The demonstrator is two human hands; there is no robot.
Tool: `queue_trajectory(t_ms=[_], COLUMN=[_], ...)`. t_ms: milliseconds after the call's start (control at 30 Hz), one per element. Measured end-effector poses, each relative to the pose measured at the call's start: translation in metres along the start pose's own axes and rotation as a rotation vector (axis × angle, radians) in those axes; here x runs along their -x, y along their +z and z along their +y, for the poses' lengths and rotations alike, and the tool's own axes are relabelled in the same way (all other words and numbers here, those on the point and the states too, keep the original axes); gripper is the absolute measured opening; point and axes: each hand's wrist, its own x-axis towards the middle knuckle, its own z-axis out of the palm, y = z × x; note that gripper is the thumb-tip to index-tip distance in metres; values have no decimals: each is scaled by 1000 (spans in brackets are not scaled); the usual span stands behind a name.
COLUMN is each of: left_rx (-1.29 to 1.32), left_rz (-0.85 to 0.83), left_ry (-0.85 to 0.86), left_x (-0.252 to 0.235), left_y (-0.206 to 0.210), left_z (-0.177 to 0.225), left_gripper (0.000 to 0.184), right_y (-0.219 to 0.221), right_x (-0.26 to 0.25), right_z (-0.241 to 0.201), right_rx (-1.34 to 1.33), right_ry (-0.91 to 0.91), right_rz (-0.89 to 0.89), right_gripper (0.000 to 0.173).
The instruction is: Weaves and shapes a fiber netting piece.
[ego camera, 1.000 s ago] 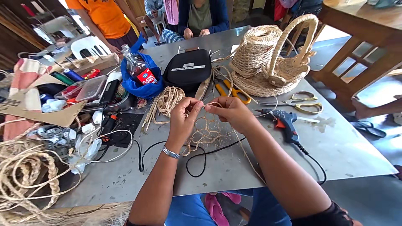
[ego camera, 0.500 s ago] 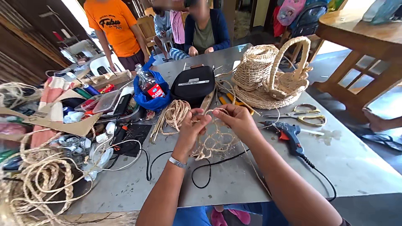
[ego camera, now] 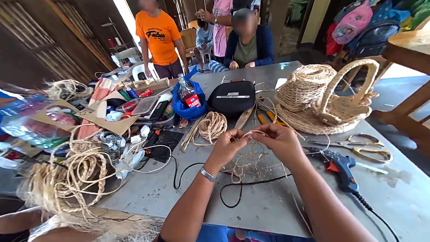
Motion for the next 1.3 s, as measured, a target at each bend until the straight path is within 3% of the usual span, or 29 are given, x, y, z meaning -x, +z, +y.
queue_trajectory(t_ms=[200,367,500,700,1300], left_rx=[-6,85,133,135,125], left_rz=[-29,-25,-8,-73,33], left_ry=[30,56,63,73,156], left_x=[3,3,2,4,5], left_y=[0,-4,-5,-1,6], left_z=[-4,-4,-3,-5,-6], left_gripper=[10,9,7,9,13], right_y=[-1,-8,-12,-6,1], right_x=[2,2,3,4,8], right_z=[1,-7,-10,-9,-11], right_rx=[3,-352,-436,-328,-133], right_ry=[77,227,219,211,46], right_rz=[3,-160,-213,-141,-114], right_gripper=[12,11,11,7,9])
